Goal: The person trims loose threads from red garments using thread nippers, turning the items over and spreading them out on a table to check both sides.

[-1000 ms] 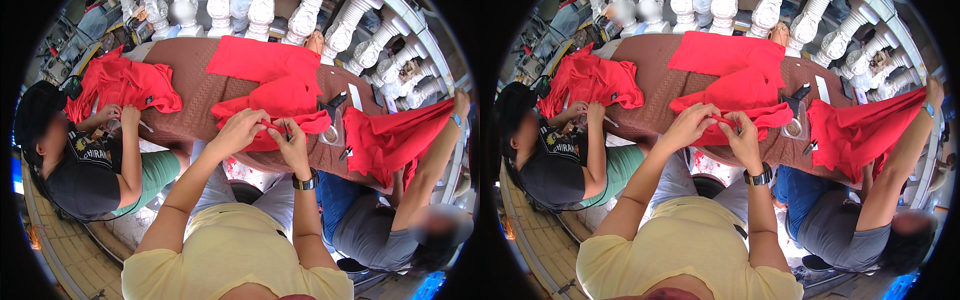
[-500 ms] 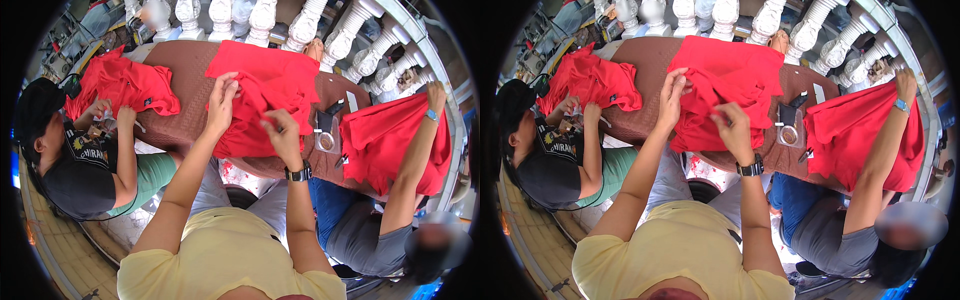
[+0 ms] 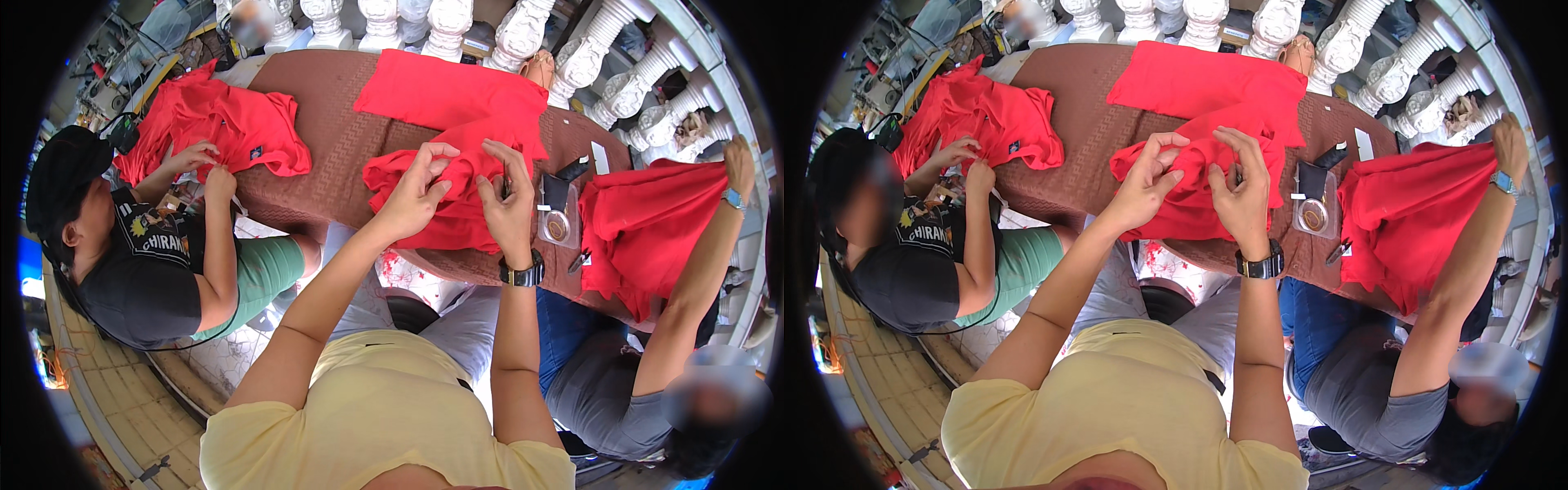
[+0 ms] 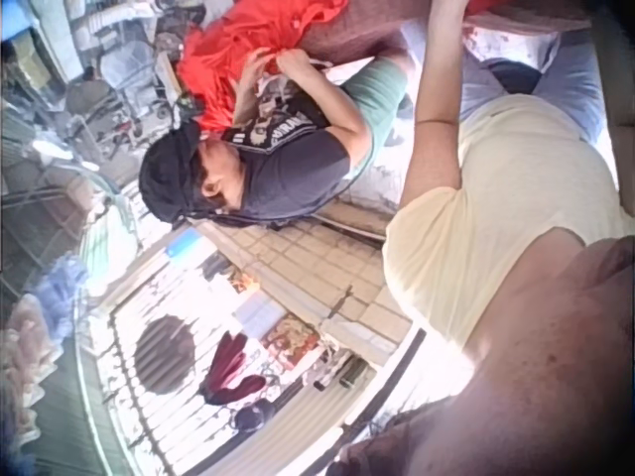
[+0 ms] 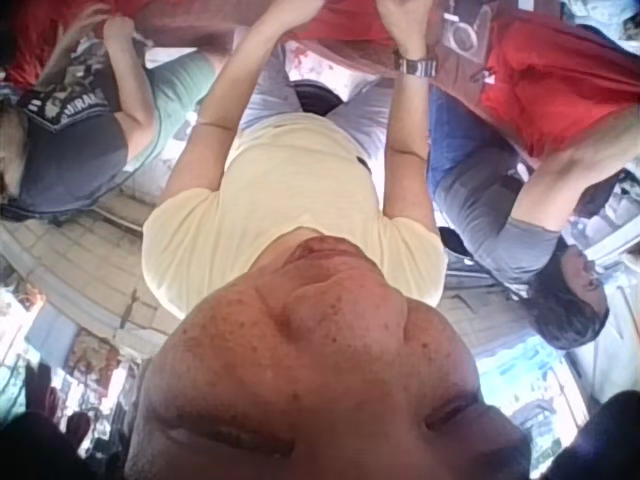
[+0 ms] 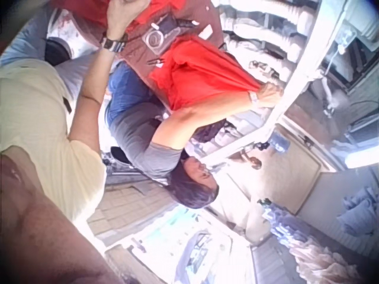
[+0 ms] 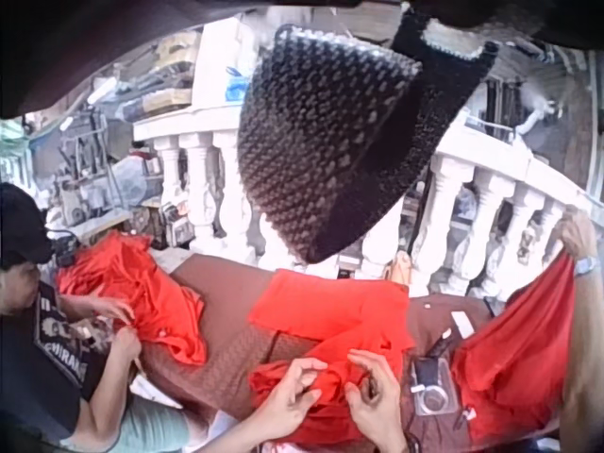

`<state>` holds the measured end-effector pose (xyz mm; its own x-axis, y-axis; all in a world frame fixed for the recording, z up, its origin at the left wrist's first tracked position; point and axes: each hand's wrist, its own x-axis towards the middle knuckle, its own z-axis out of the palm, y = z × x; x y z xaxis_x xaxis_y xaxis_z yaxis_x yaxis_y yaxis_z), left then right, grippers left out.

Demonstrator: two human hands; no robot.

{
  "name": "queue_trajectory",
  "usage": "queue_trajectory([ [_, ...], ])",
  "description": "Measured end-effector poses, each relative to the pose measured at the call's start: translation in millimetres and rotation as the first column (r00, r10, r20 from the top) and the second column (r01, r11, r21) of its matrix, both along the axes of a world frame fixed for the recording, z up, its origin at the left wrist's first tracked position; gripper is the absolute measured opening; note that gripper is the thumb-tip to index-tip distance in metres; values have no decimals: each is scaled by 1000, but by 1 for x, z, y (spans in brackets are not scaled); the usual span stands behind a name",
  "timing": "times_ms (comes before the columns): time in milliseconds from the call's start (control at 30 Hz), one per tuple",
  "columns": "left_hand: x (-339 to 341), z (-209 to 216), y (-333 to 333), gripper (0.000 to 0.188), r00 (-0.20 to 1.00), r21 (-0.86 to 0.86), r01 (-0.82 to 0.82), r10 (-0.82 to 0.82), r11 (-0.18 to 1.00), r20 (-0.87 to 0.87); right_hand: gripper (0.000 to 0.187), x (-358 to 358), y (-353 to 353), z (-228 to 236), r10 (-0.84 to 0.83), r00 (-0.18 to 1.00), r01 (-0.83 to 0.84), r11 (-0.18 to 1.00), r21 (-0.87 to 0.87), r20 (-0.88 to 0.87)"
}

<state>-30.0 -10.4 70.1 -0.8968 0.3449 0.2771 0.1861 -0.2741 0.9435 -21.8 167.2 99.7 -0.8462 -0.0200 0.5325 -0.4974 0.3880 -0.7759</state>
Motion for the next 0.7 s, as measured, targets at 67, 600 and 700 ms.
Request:
queue_trajectory([
  [67,1,4,-1,41,999,-46,-8,10,999,36,43,0,-1,5,73,995,-72,997,-13,64],
  [600,-10,-16,-8,15,968,-79,-241,235,967,-83,23,-8,-17,-14,-191,978,190,982,-12,-82],
  [700,-11,-26,-7,17,973,-20,-225,224,974,-46,22,11,-16,-17,-135,990,136,991,19,-29],
])
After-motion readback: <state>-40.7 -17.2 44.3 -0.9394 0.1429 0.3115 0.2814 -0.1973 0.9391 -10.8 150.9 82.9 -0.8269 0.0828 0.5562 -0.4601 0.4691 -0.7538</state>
